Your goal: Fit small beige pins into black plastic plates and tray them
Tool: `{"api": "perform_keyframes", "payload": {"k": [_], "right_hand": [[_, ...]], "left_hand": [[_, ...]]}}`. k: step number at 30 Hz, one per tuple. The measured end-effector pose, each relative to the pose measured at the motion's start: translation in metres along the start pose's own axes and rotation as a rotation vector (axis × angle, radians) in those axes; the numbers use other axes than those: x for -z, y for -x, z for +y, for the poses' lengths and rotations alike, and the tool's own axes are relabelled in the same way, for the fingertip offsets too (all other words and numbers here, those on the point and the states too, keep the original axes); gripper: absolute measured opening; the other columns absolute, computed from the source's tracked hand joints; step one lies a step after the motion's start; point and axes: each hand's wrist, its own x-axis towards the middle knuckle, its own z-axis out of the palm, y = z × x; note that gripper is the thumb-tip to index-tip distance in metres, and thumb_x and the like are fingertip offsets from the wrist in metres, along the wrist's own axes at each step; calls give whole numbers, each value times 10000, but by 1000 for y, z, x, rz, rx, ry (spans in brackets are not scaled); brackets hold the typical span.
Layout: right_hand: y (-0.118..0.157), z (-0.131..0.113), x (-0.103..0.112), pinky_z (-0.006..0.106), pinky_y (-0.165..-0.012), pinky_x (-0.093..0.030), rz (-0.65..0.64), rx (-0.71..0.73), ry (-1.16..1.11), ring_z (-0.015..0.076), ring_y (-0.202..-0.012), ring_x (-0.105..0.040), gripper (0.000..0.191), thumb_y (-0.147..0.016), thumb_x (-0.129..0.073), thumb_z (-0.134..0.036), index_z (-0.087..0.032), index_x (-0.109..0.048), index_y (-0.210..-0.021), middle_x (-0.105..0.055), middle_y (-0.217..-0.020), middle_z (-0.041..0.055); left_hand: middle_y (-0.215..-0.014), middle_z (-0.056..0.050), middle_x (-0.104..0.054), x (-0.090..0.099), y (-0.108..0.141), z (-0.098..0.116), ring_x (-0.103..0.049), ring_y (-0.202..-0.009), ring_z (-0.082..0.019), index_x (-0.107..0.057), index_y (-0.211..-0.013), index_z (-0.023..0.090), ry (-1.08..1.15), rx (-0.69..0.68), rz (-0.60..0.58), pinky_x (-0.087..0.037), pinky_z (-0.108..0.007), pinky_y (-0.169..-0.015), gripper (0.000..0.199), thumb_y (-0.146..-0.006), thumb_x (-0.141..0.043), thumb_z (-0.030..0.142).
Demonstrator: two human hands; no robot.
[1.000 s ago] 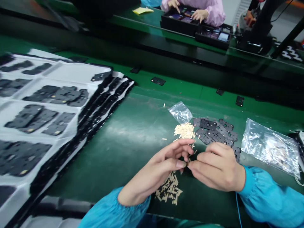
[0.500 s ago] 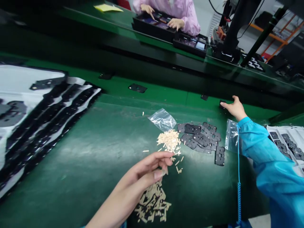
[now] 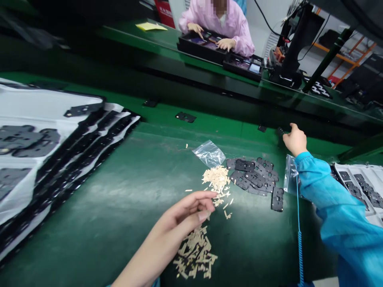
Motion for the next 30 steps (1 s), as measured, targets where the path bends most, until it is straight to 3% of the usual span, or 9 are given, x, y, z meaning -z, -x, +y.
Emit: {"api": "perform_keyframes", "payload": {"k": [3, 6, 9, 12, 19, 22, 25, 28, 30], "right_hand": [[33, -11, 9, 408, -810, -597, -133, 42, -179, 313, -989, -742, 705, -840, -568, -177, -71, -403, -1518, -771, -978, 160], [83, -30, 12, 304, -608, -588, -384, 121, -385, 228, -739, -737, 757, -788, -628, -245, -137, -426, -1509, -766, -844, 58], [130, -49, 14, 260, -544, -529, -790, 155, -702, 163, -585, -643, 823, -715, -703, -222, -162, -446, -1495, -743, -736, 5], [154, -60, 14, 231, -538, -480, -921, 137, -785, 130, -559, -604, 782, -714, -715, -177, -184, -487, -1461, -738, -708, -13], [155, -64, 5, 249, -579, -489, -809, 116, -880, 129, -589, -616, 659, -720, -733, -170, -184, -575, -1359, -726, -721, -21], [158, -64, 3, 243, -545, -463, -849, 178, -834, 124, -564, -596, 649, -747, -727, -169, -191, -573, -1378, -701, -690, -37], [162, -63, 2, 246, -556, -471, -880, 268, -793, 130, -609, -612, 631, -774, -718, -174, -195, -580, -1390, -716, -745, -19], [162, -62, 4, 243, -561, -475, -689, 291, -797, 143, -727, -625, 523, -774, -762, -226, -199, -674, -1289, -744, -963, 43], [162, -61, 7, 245, -562, -465, -561, 256, -807, 145, -737, -612, 368, -784, -779, -270, -189, -752, -1142, -737, -970, 55]], "left_hand": [[-926, -42, -682, -7, -7, 6, -619, -840, -207, -732, -1141, 270, -11, -28, 44, -512, -302, -737, 263, -919, -670, 395], [-948, -43, -685, -22, -15, 19, -626, -901, -210, -728, -1127, 233, -13, -49, 80, -513, -320, -807, 266, -893, -693, 354], [-1061, -63, -700, -35, -24, 28, -617, -927, -206, -712, -1213, 221, 5, -93, 114, -507, -314, -786, 345, -895, -685, 354], [-1030, -59, -721, -39, -29, 28, -592, -778, -166, -731, -1193, 211, 35, -108, 80, -480, -287, -683, 322, -935, -630, 374], [-730, 0, -669, -38, -31, 21, -572, -641, -129, -709, -979, 170, 139, 32, -56, -449, -247, -608, 214, -833, -745, 322], [-678, 15, -628, -47, -31, 22, -533, -615, -109, -662, -795, 159, 57, 47, -208, -400, -237, -592, 162, -826, -745, 295], [-625, 25, -582, -53, -31, 23, -493, -583, -101, -635, -701, 159, -36, 25, -265, -350, -231, -550, 259, -894, -684, 325], [-711, -6, -685, -51, -31, 20, -596, -622, -123, -684, -870, 156, 53, 39, -207, -438, -234, -575, 188, -904, -682, 341], [-726, -7, -719, -48, -32, 20, -651, -610, -140, -666, -1095, 160, 136, 48, -100, -491, -243, -578, 285, -880, -713, 340]]}}
